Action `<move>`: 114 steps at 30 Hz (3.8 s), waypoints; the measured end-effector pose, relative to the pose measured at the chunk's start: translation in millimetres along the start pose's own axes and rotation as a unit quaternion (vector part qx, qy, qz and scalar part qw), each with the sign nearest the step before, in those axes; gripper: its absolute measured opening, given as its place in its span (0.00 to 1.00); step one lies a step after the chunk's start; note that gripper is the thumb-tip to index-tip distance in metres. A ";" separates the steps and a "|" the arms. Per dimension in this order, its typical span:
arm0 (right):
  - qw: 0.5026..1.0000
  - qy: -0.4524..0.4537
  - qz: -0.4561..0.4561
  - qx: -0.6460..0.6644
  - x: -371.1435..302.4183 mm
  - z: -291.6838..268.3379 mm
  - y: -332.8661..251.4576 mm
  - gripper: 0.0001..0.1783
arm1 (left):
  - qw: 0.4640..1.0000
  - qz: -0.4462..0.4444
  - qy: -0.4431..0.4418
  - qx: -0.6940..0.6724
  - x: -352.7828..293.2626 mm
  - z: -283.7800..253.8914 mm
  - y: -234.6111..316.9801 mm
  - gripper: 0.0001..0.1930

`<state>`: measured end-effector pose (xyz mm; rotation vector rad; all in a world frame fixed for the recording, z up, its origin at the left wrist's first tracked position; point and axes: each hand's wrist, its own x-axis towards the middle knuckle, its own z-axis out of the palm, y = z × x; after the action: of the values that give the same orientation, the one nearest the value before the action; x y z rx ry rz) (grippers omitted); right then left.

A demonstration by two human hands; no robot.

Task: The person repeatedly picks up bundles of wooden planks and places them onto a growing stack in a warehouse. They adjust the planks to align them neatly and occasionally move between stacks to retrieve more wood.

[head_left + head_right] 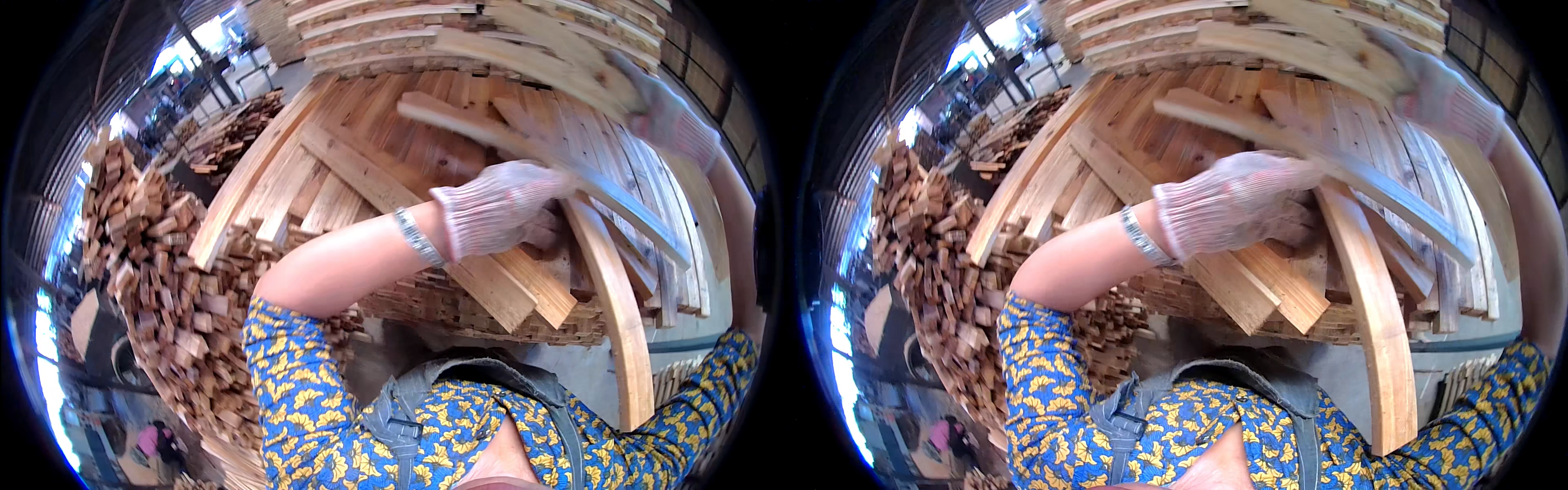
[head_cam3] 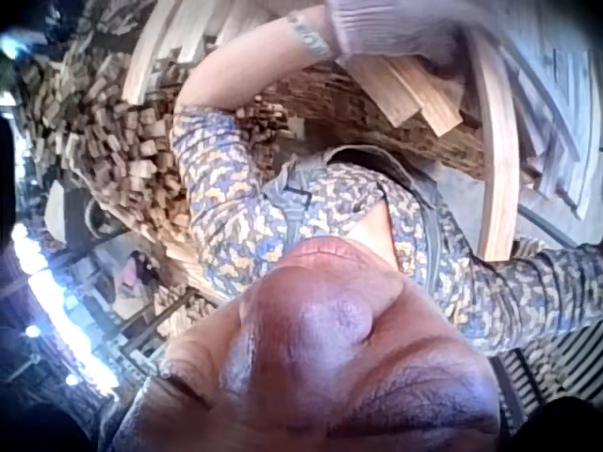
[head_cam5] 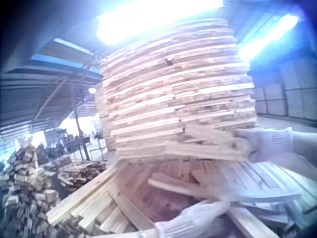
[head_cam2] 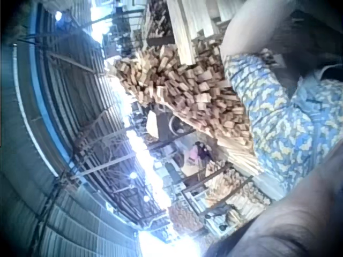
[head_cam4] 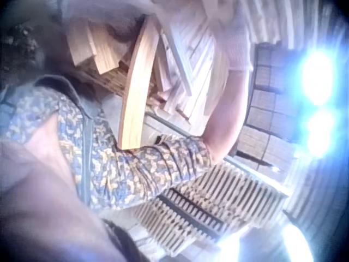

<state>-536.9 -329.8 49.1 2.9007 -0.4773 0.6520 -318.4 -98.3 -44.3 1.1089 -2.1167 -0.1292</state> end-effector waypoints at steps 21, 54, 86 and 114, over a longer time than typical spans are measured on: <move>0.907 -0.338 0.237 -0.088 -29.5 10.3 -88.1 0.67 | 0.714 -0.555 -0.181 0.388 -121.3 -213.6 -143.3 0.39; 0.933 -0.226 0.236 0.153 -25.1 33.8 -7.0 0.51 | 0.740 -0.522 -0.224 0.361 -135.1 -242.4 -136.1 0.26; 0.952 -0.218 0.146 0.158 -25.8 -2.4 -30.3 0.48 | 0.907 -0.205 -0.121 0.347 57.2 -249.1 -64.3 0.39; 0.928 -0.318 0.192 0.032 31.3 68.3 -0.4 0.44 | 0.853 -0.244 -0.301 0.349 77.4 -141.8 -270.5 0.36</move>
<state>-483.0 -351.2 1.4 3.0501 -1.1291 -0.2880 -72.7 -291.6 -5.5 2.2878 -2.4315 0.0856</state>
